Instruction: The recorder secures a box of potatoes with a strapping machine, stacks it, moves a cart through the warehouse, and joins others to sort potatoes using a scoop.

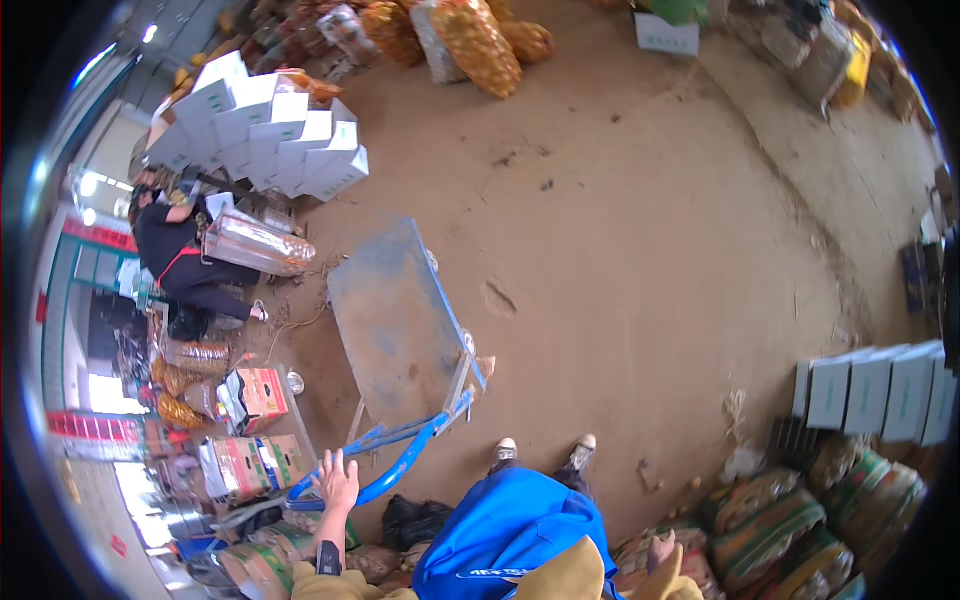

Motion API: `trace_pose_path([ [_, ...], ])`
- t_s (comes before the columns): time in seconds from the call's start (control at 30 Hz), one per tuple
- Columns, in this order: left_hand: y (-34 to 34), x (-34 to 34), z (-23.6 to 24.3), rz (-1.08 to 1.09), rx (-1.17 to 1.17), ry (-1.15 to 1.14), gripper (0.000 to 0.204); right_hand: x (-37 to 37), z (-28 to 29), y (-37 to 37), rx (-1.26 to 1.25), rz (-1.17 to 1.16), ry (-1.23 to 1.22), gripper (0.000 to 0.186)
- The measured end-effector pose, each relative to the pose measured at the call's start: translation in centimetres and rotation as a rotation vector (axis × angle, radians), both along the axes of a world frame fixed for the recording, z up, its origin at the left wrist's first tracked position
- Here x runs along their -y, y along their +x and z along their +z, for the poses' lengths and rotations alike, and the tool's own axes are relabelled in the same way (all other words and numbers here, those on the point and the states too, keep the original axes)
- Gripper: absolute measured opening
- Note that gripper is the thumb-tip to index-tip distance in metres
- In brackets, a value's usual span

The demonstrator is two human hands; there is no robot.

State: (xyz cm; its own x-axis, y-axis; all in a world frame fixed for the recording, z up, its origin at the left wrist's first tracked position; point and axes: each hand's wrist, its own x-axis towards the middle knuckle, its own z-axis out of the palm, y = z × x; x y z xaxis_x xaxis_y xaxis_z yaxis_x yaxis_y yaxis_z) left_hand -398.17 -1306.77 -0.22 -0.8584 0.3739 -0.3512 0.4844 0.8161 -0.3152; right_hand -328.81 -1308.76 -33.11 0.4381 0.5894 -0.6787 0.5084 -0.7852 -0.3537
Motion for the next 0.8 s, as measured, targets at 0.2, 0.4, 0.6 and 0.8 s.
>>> trace_pose_path([
  [0.2,0.3,-1.3,-3.8,0.071,0.066,0.132,0.052,-18.3,4.1,-1.5,-0.055,0.011,0.076,0.067],
  [0.4,5.8,-14.9,-4.2,0.099,0.070,0.074,0.054,-36.1,9.6,-5.3,-0.097,0.188,0.187,0.059],
  [0.6,9.9,-37.0,-15.8,-0.193,0.513,0.346,0.057,-44.6,16.1,-2.3,0.040,0.262,0.335,0.052],
  [0.8,24.4,-71.9,-17.5,-0.699,0.688,0.417,0.054,-41.0,12.0,6.6,0.088,-0.287,0.060,0.041],
])
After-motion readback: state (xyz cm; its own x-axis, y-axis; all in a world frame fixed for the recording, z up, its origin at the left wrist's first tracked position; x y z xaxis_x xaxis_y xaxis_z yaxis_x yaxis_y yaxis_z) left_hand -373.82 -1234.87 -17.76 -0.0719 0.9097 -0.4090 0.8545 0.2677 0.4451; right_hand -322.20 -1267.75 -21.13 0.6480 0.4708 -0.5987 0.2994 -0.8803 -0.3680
